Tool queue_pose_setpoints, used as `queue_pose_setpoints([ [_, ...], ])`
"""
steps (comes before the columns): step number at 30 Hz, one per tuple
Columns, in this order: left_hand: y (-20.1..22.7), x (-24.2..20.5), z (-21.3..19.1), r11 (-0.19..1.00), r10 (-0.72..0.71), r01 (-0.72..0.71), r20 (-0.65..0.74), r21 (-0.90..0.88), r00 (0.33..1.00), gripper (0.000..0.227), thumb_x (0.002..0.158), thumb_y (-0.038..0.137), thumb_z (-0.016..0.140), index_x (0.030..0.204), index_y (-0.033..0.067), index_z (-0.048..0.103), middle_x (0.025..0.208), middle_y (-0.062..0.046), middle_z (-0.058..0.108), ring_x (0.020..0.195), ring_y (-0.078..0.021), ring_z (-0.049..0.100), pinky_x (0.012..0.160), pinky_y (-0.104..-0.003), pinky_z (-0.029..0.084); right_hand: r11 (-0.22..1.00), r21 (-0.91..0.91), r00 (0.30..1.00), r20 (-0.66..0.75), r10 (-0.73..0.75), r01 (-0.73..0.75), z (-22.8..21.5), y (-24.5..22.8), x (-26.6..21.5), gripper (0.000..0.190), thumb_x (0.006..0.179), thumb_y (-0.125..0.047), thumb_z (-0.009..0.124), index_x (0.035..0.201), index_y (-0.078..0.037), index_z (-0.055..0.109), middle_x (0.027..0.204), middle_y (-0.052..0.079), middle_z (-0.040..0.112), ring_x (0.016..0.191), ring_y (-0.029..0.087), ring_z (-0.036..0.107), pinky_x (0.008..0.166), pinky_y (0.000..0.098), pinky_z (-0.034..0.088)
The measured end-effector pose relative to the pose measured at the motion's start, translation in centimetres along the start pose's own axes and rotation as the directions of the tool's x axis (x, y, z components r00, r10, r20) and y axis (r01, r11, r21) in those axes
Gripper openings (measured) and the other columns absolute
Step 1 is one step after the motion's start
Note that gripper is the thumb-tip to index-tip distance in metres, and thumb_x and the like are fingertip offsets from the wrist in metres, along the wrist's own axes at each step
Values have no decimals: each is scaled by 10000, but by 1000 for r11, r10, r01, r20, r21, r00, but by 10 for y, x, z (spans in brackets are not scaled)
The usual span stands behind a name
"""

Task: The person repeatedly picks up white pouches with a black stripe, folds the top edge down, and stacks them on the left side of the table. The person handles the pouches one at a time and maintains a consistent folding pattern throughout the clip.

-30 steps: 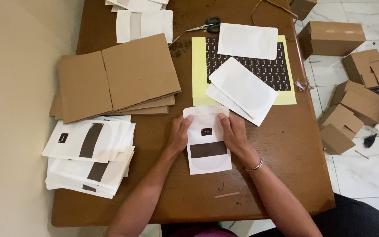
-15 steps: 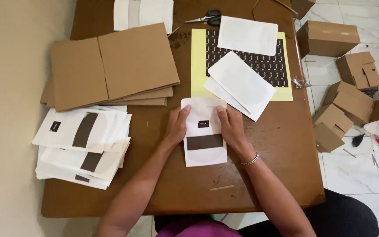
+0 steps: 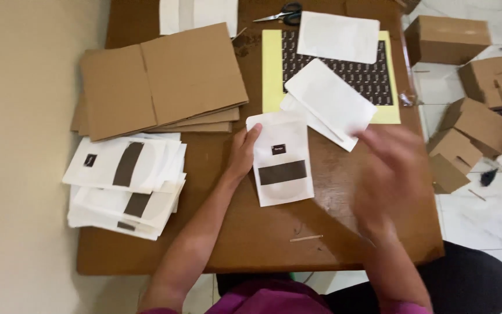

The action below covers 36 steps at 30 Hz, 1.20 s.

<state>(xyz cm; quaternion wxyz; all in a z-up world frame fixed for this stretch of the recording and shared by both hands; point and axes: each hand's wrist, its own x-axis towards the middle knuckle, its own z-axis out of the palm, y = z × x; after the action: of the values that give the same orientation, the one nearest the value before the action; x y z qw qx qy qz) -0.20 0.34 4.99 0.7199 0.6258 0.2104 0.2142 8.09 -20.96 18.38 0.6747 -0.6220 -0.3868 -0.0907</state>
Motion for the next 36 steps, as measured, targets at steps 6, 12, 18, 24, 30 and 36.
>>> queue_pose_setpoints([
  [6,11,-1,7,990,-120,122,-28,70,992,475,959,560,580,681,203,435,670,119,454,634,-28,432,577,-213,334,863,149,855,-292,-428,482,-35,-41,-29,316,1123,-401,406,973,-135,489,868,70,521,770,203,537,676,368,600],
  [12,-3,-1,-3,985,-146,142,31,95,989,524,891,661,578,663,192,529,662,84,525,614,-64,490,555,-222,359,728,-681,976,200,86,76,3,-11,22,321,989,-74,499,1109,31,777,1033,177,703,932,304,656,846,426,461],
  [18,-9,8,-5,991,-4,-9,102,131,995,511,1048,564,559,815,126,684,728,15,634,703,-103,593,726,-289,540,750,-424,740,232,632,-507,43,115,-7,523,912,-531,750,1049,-27,731,932,218,737,961,438,712,802,520,551],
  [24,9,3,6,996,-29,20,102,89,994,329,992,386,740,795,123,728,713,20,687,656,-73,598,641,-237,523,967,-226,963,210,169,-121,41,152,-41,176,947,-212,764,887,-48,789,923,115,773,843,303,752,768,377,578],
  [30,10,0,11,987,-48,46,8,155,999,286,952,311,796,782,87,743,705,9,698,651,-56,555,610,-255,500,945,-318,952,255,169,-82,40,136,-45,361,1045,-288,614,917,37,709,893,238,698,847,436,699,742,472,566],
  [36,24,-7,14,996,-61,61,-8,68,998,325,1003,393,709,790,148,698,707,22,675,629,-59,575,614,-226,514,931,-361,940,294,173,-59,41,110,-30,431,1112,-294,494,865,7,678,807,163,657,763,369,691,667,412,565],
])
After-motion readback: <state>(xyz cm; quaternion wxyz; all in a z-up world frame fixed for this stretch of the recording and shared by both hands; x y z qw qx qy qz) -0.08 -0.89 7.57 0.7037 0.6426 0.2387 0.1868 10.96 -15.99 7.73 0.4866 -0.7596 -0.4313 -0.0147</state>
